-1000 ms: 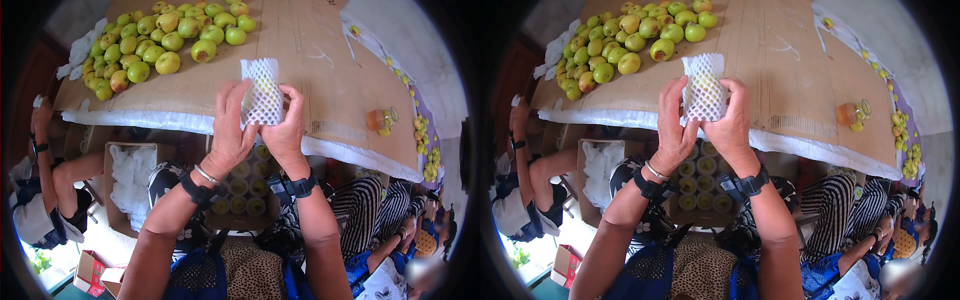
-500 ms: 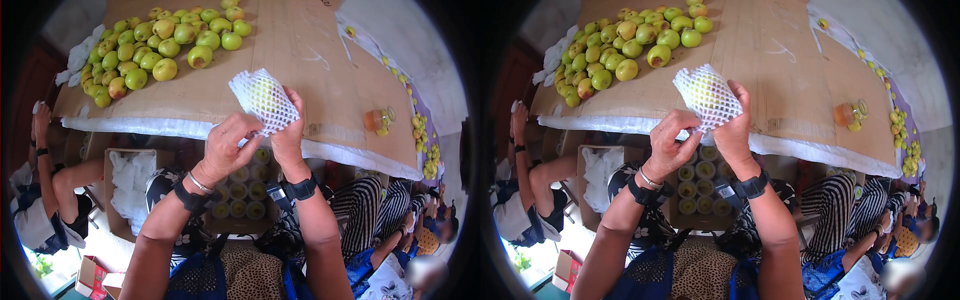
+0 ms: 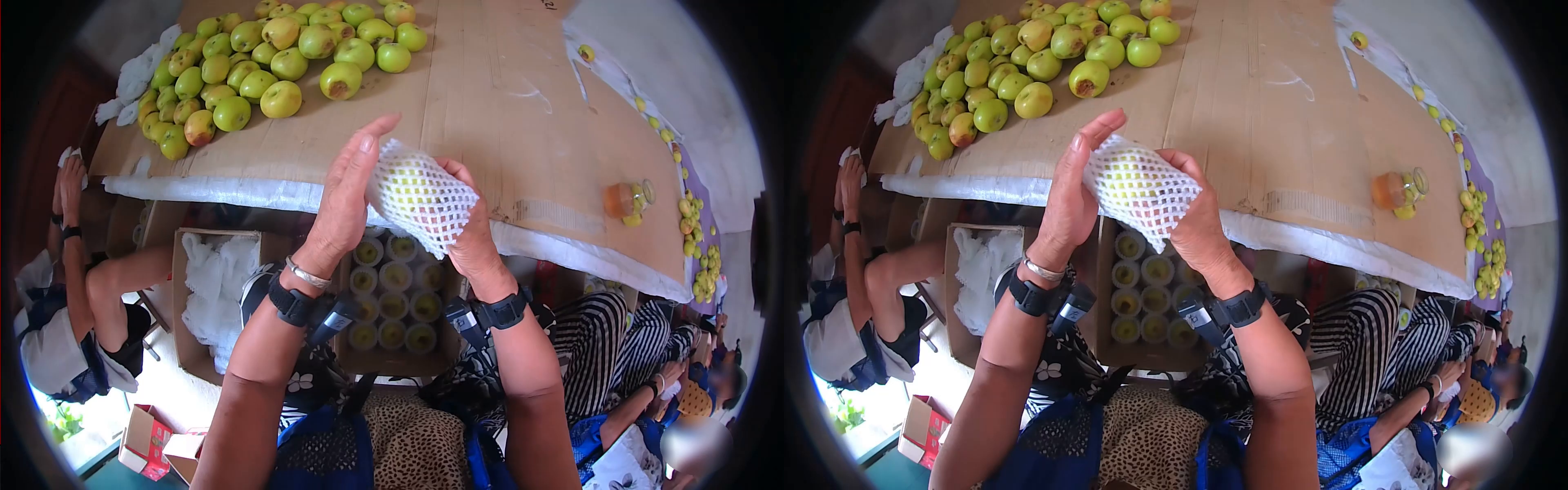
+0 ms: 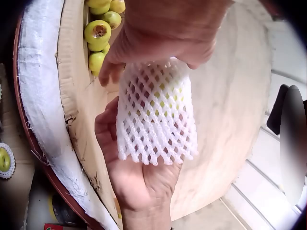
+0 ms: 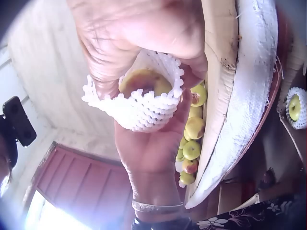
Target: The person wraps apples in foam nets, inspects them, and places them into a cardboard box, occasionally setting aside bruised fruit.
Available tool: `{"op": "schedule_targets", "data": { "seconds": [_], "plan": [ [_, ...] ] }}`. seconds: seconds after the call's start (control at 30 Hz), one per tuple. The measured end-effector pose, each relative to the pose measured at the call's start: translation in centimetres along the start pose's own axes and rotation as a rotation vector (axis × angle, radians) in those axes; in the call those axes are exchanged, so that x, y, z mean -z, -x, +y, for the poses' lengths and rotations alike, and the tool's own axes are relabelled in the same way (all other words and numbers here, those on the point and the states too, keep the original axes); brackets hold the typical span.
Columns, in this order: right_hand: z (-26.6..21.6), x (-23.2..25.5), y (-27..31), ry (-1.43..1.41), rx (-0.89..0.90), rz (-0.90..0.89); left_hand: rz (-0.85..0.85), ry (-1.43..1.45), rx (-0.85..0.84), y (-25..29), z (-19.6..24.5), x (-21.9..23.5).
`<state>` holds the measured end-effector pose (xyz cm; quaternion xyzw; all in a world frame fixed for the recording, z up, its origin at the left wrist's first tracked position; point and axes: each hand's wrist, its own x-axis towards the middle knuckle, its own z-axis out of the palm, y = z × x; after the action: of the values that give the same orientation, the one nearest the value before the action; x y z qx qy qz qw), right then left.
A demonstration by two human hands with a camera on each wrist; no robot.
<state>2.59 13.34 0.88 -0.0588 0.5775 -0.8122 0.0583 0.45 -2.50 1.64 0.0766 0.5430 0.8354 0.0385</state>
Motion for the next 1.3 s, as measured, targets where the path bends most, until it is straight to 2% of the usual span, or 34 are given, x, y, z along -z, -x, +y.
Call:
{"op": "schedule_targets", "data": {
  "seconds": [0.1,0.2,0.27,0.3,0.37,0.4,0.47,0.53,0.57,0.6,0.63,0.7,0.77,0.8,0.9,0.93,1.03,1.07,1.17,1.2,1.3],
  "plan": [
    [0.4,-0.1,0.2,-0.006,-0.025,-0.029,-0.065,0.093,0.084,-0.2,0.2,0.3],
    [0.7,-0.1,0.2,-0.014,-0.029,-0.029,0.018,0.029,-0.039,0.1,0.0,-0.5],
    [0.9,-0.1,0.3,-0.068,-0.031,-0.035,-0.036,-0.162,-0.096,0.1,-0.1,-0.1],
    [0.9,-0.1,0.2,0.033,0.010,-0.028,-0.065,-0.257,-0.125,0.1,-0.1,0.0],
    [0.7,-0.1,-0.1,0.236,0.091,-0.015,-0.055,0.011,0.075,0.3,0.1,-0.5],
    [0.5,-0.2,-0.1,0.260,0.068,-0.001,-0.048,0.143,0.176,0.4,0.2,-0.7],
    [-0.1,-0.4,-0.1,0.305,0.016,0.027,0.031,0.244,0.183,0.2,-1.2,-0.9],
    [-0.6,-0.2,-0.4,0.591,0.064,-0.017,0.150,0.445,0.239,-0.1,-2.8,-0.7],
    [-0.9,-0.1,-0.7,0.732,0.092,-0.037,0.146,0.556,0.282,-0.2,-3.2,-0.5],
    [-1.1,0.0,-0.8,0.741,0.075,-0.015,0.144,0.662,0.323,-0.2,-3.3,0.0],
    [-1.2,0.2,-1.1,0.452,0.043,-0.065,0.143,0.767,0.363,-0.2,-3.1,0.5],
    [-4.1,0.2,-0.7,0.308,-0.119,-0.022,0.125,0.796,0.344,-0.7,-2.4,1.0],
    [-4.5,0.7,-0.7,0.341,0.142,0.084,0.071,0.822,0.286,-0.4,-1.5,1.2],
    [-4.5,0.6,-0.5,0.353,0.265,0.142,0.012,1.000,0.284,-0.4,-2.1,1.9],
    [-3.6,0.2,0.0,0.523,0.586,0.012,-0.059,1.033,0.262,-0.3,-2.1,1.5],
    [-3.7,-0.5,0.3,0.602,0.589,0.006,-0.065,1.052,0.240,-0.2,-2.1,1.3],
    [-3.8,-1.2,0.6,0.977,0.821,-0.086,0.138,0.834,0.283,-0.3,-1.5,0.2],
    [-3.8,-1.6,0.8,0.938,0.851,-0.083,0.131,0.825,0.282,-0.3,-1.5,0.1],
    [-2.6,-2.0,0.7,1.056,0.783,-0.004,0.115,0.789,0.280,-0.2,-1.5,0.1],
    [-2.7,-2.2,0.7,1.035,0.757,-0.003,0.048,0.827,0.277,0.1,-1.6,0.3],
    [-2.3,-2.2,0.6,1.040,0.880,-0.104,-0.136,1.050,0.255,0.3,-1.9,0.8]
  ]
}}
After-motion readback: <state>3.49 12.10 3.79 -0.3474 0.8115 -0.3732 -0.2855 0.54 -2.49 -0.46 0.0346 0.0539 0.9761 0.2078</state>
